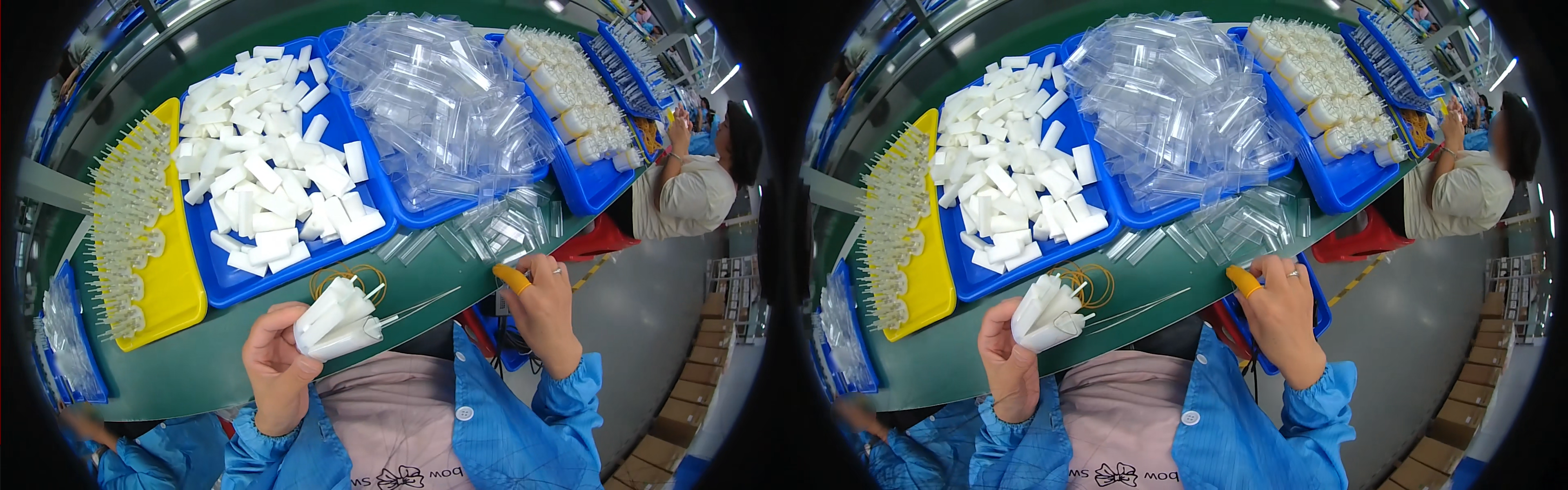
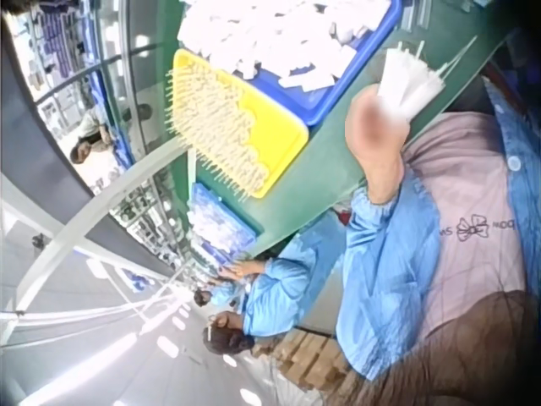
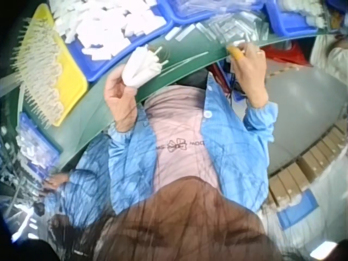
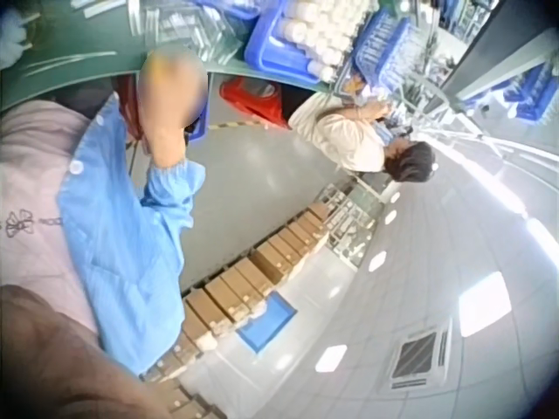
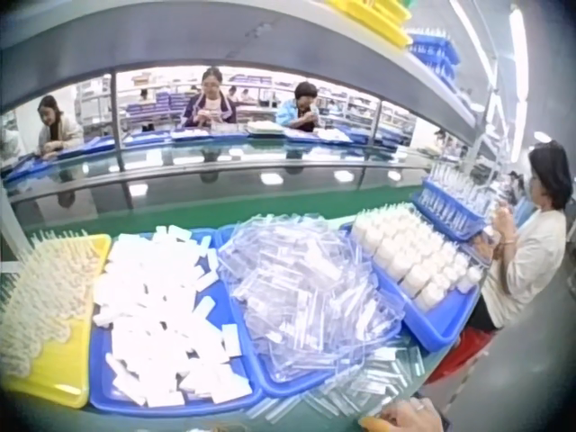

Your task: The person assembles small white cylindrical components by inserting clear plastic tubes into them using a yellow-handled tool. They then secure the tubes with rubber bands and place the finished units into a yellow tray. The process is repeated for multiple units in a factory setting.

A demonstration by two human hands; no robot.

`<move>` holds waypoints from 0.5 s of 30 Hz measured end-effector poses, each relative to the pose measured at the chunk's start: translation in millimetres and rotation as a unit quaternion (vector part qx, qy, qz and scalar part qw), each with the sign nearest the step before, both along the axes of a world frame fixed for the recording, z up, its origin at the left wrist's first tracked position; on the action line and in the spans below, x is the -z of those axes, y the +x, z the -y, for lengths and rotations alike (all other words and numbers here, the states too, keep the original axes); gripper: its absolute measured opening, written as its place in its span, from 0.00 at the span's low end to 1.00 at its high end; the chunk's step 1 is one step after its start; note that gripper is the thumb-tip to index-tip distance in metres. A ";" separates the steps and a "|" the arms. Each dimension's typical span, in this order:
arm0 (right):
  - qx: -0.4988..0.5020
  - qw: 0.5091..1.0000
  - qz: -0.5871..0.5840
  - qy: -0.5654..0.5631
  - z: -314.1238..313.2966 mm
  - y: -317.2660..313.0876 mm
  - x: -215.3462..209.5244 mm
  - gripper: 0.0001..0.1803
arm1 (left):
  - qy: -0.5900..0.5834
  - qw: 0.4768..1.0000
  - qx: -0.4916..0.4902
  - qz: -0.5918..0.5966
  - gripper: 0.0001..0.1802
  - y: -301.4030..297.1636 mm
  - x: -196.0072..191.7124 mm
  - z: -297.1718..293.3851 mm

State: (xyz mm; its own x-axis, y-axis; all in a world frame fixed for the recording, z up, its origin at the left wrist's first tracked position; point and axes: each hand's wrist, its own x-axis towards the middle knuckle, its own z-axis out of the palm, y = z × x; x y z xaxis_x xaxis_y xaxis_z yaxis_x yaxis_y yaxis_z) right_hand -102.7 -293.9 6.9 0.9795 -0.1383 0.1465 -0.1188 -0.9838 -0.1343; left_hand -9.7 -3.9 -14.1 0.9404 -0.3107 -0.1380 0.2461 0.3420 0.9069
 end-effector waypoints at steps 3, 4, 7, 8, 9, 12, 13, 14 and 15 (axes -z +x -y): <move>-0.045 0.999 0.007 0.015 8.9 -0.5 3.8 0.16 | 0.005 1.000 -0.006 -0.006 0.29 -0.4 0.2 0.4; -0.036 0.998 0.028 0.050 9.5 -2.2 3.5 0.16 | 0.007 1.000 -0.010 -0.009 0.29 -0.4 0.8 0.6; 0.006 0.974 0.110 0.197 6.0 -6.6 -0.4 0.16 | -0.006 1.000 -0.004 -0.009 0.30 -0.2 2.0 0.2; 0.030 0.950 0.147 0.273 -1.8 -4.3 -6.8 0.15 | -0.013 1.000 -0.005 -0.011 0.31 -1.9 1.4 0.8; 0.054 0.918 0.182 0.347 -7.1 -2.3 -9.4 0.15 | -0.019 1.000 -0.006 -0.013 0.32 -4.9 0.3 4.3; 0.022 0.744 0.248 0.620 -29.8 10.5 -13.4 0.19 | -0.013 0.998 0.051 0.018 0.35 -8.3 -1.8 11.5; 0.014 0.675 0.261 0.690 -39.0 15.6 -15.3 0.20 | -0.006 0.996 0.079 0.035 0.36 -8.0 -1.3 12.2; 0.014 0.638 0.244 0.730 -43.0 17.5 -14.4 0.21 | 0.020 0.990 0.110 0.090 0.37 -7.0 0.4 12.5; 0.018 0.638 0.253 0.727 -48.7 22.8 -13.5 0.21 | 0.063 0.983 0.127 0.120 0.36 -6.6 -4.2 13.8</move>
